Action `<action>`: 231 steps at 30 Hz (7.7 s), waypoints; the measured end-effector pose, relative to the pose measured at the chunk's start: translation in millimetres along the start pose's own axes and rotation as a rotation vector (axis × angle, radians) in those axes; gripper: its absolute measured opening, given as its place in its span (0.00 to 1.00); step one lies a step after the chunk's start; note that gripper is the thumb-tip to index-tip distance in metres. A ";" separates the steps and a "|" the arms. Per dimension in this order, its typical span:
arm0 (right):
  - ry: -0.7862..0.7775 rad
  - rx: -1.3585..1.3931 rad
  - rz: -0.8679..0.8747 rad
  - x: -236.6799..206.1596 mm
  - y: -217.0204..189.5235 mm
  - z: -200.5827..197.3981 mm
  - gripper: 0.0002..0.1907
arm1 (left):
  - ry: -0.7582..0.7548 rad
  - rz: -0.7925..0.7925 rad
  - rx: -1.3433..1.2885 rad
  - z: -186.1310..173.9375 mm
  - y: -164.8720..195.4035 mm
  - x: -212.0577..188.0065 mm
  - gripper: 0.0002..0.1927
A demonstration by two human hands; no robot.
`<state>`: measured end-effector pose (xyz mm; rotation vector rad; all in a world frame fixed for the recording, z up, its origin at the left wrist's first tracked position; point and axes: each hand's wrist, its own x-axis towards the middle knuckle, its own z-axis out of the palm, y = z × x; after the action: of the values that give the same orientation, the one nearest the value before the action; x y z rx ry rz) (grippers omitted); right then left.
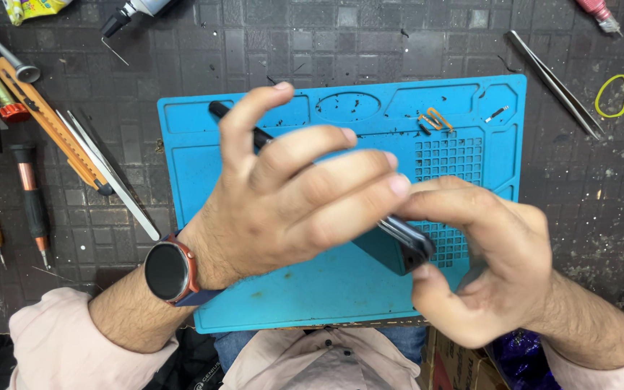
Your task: The person reassembles a disassembled smartphone on a blue repair mat. They use tweezers and a metal pry bar to reconnect a flex cable and seat the camera module, then align the back cover and press it onto the phone body, pressing along the edges by hand.
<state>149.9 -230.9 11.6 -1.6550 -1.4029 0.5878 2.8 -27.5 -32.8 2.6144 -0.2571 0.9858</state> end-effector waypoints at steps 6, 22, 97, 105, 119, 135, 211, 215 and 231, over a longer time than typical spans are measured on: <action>-0.015 0.106 -0.044 -8.6 12.3 13.9 0.35 | -0.055 0.088 0.082 2.6 4.3 -5.0 0.22; 0.060 -0.219 -0.509 7.2 13.8 10.9 0.25 | 0.338 -0.557 -0.298 16.0 19.9 -18.3 0.64; -0.192 -0.650 0.029 34.7 34.8 -41.8 0.14 | -0.230 -0.252 -0.311 -24.2 -13.6 15.8 0.45; -0.023 -0.575 -0.021 34.2 25.2 -40.7 0.09 | -0.298 -0.342 -0.028 -32.6 -23.4 11.2 0.45; -0.137 -0.320 0.112 26.7 29.9 -38.2 0.08 | -0.339 -0.382 -0.027 -27.2 -24.9 6.6 0.44; -0.138 -0.326 0.066 28.4 26.3 -25.1 0.08 | -0.377 -0.399 -0.027 -28.8 -20.8 9.6 0.45; -0.367 -0.784 -0.239 25.2 14.3 -26.6 0.18 | -0.320 -0.375 -0.013 -19.2 -21.1 7.0 0.57; -0.336 -0.787 -0.204 26.3 13.6 -23.5 0.14 | -0.335 -0.376 -0.016 -23.7 -26.1 7.1 0.51; -0.189 -0.809 -0.102 32.9 11.5 -14.8 0.22 | -0.359 -0.197 -0.087 -23.1 -16.3 16.2 0.41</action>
<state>176.4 -204.0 15.3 -2.1565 -2.0154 0.1000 5.4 -4.6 -9.7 2.6592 -0.1189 0.4286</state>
